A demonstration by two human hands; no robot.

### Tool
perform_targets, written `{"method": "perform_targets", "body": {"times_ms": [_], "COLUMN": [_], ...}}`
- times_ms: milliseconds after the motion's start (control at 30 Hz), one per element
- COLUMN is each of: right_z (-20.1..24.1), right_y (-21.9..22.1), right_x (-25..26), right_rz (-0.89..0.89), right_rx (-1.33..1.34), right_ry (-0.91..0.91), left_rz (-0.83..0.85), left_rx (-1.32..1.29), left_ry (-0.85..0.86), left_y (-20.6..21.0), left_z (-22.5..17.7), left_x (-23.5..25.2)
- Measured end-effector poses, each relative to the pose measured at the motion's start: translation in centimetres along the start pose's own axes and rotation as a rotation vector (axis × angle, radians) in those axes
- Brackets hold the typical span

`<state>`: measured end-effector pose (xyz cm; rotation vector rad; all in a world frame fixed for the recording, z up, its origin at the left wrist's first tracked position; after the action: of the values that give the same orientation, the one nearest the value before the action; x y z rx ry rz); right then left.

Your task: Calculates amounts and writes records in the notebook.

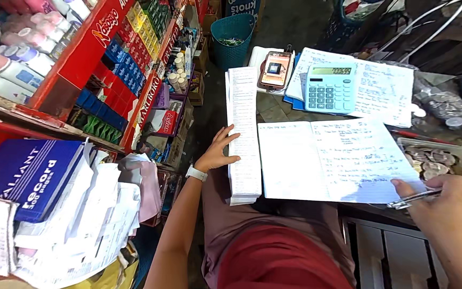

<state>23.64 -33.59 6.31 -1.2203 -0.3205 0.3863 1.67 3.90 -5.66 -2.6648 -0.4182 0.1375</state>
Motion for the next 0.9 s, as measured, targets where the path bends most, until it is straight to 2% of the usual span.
{"method": "perform_targets", "body": {"times_ms": [367, 900], "right_z": [-0.1, 2.9], "right_y": [0.2, -0.4], "right_x": [0.0, -0.8], "right_rz": [0.02, -0.061], "right_rx": [0.059, 0.061], "right_ry": [0.079, -0.035], "left_rz": [0.003, 0.003], "left_rx": [0.013, 0.018], "left_ry": [-0.01, -0.009], "left_y": [0.0, -0.3], "left_z": [0.1, 0.5], "left_x": [-0.1, -0.4]}}
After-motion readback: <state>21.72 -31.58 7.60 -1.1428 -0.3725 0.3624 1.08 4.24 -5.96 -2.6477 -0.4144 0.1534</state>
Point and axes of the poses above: each hand's wrist, its own x-axis towards the middle knuckle, its own y-axis out of the palm, z = x × y, the point moved 9 cm from there along x, towards the middle knuckle, and after that the axes turned 3 degrees about z, right-handed, at the moved point
